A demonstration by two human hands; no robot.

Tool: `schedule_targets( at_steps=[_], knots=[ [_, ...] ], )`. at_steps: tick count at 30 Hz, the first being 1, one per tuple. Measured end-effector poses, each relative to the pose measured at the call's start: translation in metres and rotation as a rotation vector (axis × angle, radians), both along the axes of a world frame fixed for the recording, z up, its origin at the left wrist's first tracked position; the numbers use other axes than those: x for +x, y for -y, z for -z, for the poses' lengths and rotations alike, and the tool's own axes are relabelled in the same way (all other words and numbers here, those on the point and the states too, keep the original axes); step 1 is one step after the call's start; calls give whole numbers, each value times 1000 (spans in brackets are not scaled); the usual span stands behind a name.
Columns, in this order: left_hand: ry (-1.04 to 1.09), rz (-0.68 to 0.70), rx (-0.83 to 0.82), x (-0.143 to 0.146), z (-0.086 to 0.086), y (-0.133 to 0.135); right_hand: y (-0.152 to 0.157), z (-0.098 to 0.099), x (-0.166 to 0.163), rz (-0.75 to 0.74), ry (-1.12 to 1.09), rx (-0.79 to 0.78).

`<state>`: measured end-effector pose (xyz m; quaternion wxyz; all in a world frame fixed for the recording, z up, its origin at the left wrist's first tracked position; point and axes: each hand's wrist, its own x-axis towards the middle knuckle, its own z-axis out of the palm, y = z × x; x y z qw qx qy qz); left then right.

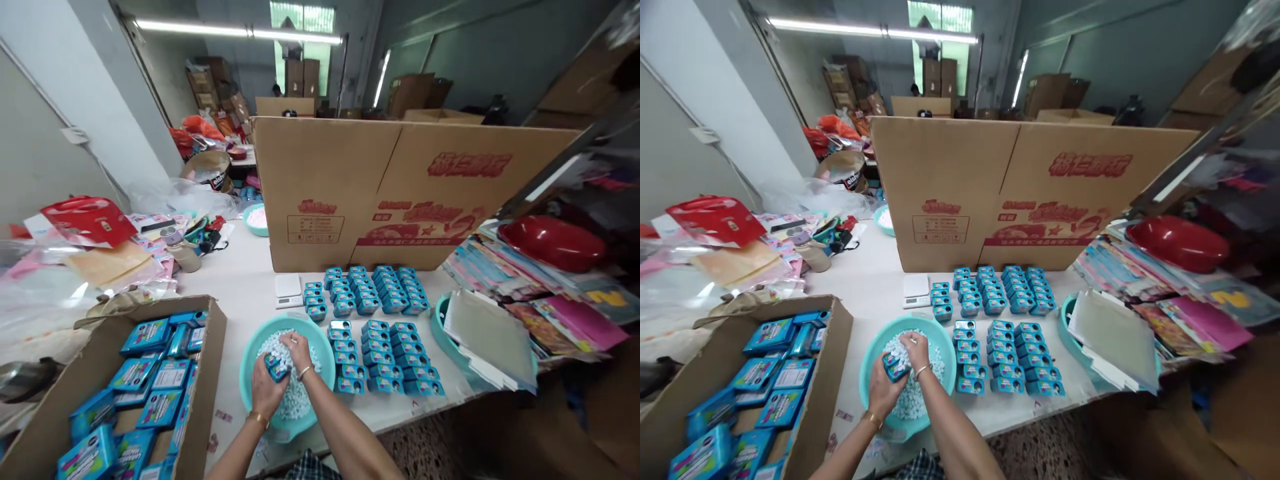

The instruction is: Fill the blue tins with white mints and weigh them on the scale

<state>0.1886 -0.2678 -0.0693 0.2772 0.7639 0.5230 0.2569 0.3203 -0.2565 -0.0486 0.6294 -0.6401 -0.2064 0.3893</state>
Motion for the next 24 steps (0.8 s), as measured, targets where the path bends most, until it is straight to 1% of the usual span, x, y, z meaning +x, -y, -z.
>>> schedule_targets(
  at_steps=[4, 6, 8, 14, 24],
  knots=[
    [89, -14, 9, 11, -14, -6, -6, -20, -1, 34, 60, 5],
    [122, -21, 7, 13, -17, -9, -8, -27, -4, 44, 92, -1],
    [151, -18, 13, 12, -17, -10, -8, -32, -7, 48, 121, 11],
    [175, 23, 17, 3, -10, -10, -5, -32, -12, 61, 104, 35],
    [157, 39, 11, -3, -14, -12, -5, -30, -15, 65, 36, 28]
  ],
)
